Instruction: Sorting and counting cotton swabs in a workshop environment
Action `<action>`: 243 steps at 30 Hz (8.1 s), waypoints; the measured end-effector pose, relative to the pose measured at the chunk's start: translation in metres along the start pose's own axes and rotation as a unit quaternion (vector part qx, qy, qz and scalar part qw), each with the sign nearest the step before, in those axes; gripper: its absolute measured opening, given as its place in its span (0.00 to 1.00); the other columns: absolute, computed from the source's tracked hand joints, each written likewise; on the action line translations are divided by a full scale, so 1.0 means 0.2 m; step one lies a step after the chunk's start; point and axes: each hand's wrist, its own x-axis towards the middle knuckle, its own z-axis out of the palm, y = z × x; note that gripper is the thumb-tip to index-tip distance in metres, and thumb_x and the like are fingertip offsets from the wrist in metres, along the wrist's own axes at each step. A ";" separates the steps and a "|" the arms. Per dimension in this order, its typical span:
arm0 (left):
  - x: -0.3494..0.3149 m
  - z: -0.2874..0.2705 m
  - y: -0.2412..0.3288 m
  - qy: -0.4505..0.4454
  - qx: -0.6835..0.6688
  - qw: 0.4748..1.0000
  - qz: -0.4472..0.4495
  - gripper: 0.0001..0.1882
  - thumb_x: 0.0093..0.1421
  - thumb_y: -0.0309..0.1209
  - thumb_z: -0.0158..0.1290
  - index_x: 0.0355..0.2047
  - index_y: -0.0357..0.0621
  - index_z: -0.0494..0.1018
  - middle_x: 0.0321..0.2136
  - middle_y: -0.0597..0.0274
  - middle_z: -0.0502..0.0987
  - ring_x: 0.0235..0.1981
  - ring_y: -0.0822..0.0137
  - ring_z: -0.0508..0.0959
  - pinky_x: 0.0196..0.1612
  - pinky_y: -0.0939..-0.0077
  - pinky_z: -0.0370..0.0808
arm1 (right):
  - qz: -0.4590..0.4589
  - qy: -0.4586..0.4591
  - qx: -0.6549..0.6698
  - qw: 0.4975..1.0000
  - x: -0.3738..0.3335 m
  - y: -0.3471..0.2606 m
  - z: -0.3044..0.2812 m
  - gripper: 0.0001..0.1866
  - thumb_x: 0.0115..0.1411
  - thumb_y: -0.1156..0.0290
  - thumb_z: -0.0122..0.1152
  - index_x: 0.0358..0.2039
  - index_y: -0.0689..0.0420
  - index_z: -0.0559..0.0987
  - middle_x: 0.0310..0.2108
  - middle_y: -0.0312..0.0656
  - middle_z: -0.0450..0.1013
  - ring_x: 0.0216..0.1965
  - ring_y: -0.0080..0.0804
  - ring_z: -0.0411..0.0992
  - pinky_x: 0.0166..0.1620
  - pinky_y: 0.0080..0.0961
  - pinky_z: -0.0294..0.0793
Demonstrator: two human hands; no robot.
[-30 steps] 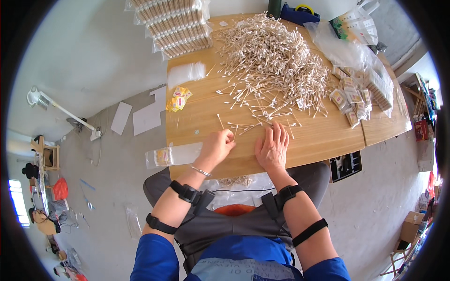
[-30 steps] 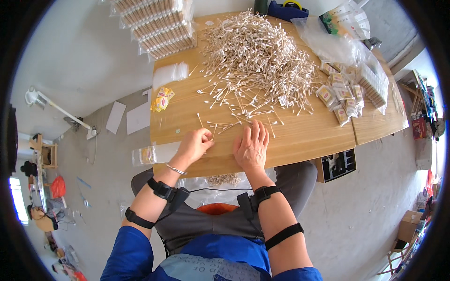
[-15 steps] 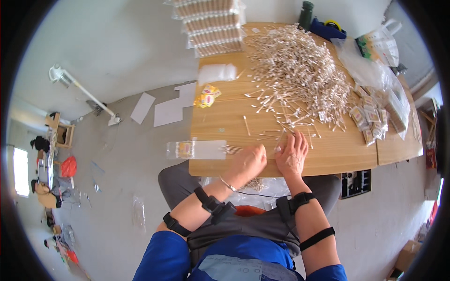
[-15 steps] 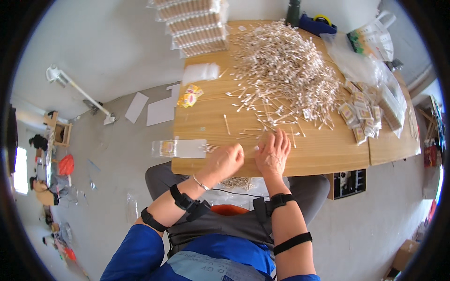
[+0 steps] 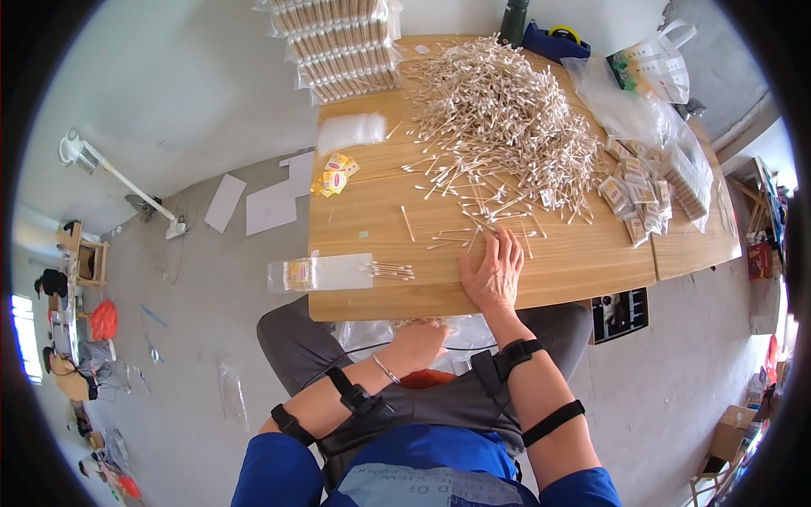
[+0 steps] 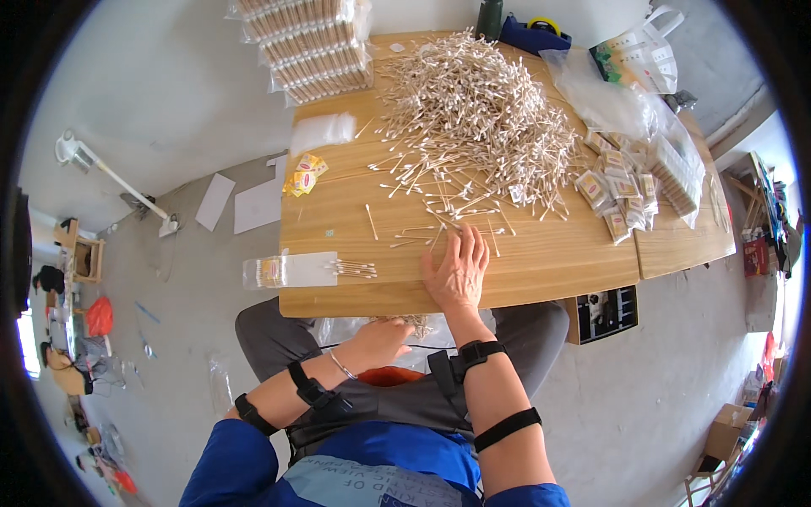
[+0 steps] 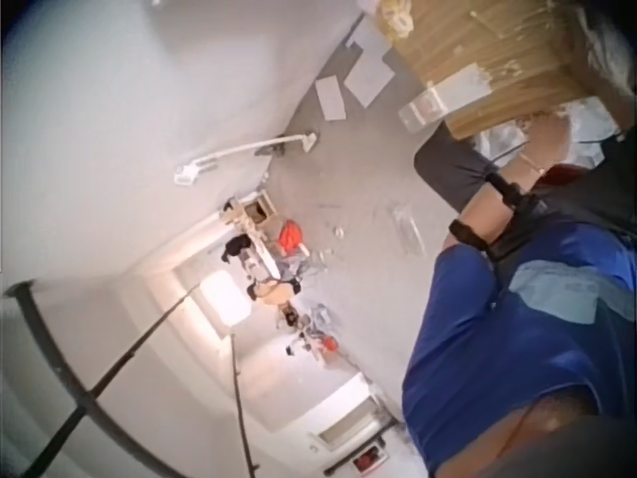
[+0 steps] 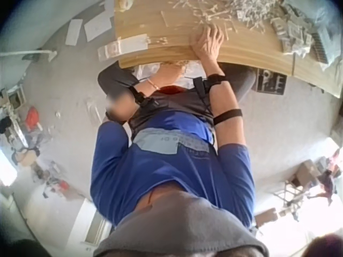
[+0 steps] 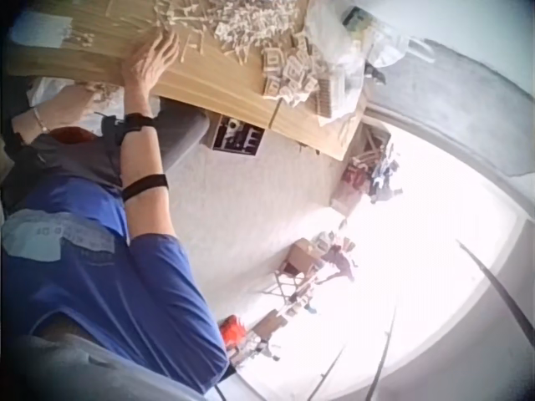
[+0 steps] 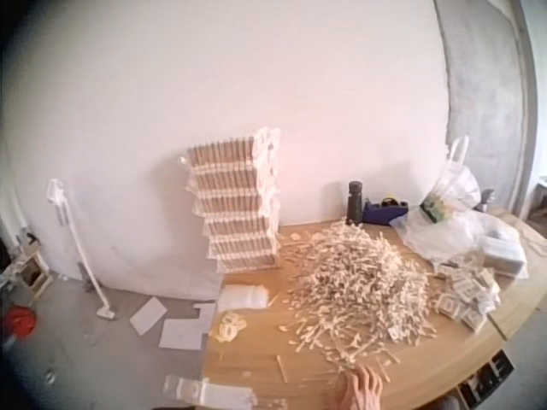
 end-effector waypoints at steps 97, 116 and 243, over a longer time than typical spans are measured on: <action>0.45 -0.36 -0.27 0.234 -0.092 0.962 -0.107 0.06 0.59 0.20 0.53 0.37 0.37 0.74 0.33 0.49 0.78 0.37 0.48 0.78 0.40 0.59 0.75 | 0.034 0.085 0.149 0.985 -0.01 0.08 0.02 0.20 0.57 0.79 0.46 0.51 0.63 0.67 0.56 0.56 0.63 0.56 0.58 0.60 0.61 0.48 0.59; 0.48 -0.21 -0.13 0.200 0.010 0.968 -0.154 0.09 0.54 0.25 0.58 0.37 0.39 0.74 0.29 0.52 0.73 0.39 0.50 0.74 0.43 0.57 0.72 | 0.034 0.082 0.136 0.987 -0.01 0.08 0.02 0.19 0.58 0.77 0.47 0.52 0.62 0.67 0.55 0.54 0.64 0.57 0.56 0.60 0.62 0.47 0.58; 0.85 -0.22 0.00 0.263 0.003 0.962 -0.079 0.18 0.61 0.24 0.49 0.52 0.39 0.69 0.45 0.50 0.72 0.46 0.50 0.74 0.49 0.61 0.74 | 0.082 0.108 -0.028 0.990 0.00 0.22 -0.09 0.12 0.56 0.72 0.55 0.41 0.60 0.74 0.46 0.49 0.67 0.51 0.51 0.63 0.55 0.44 0.65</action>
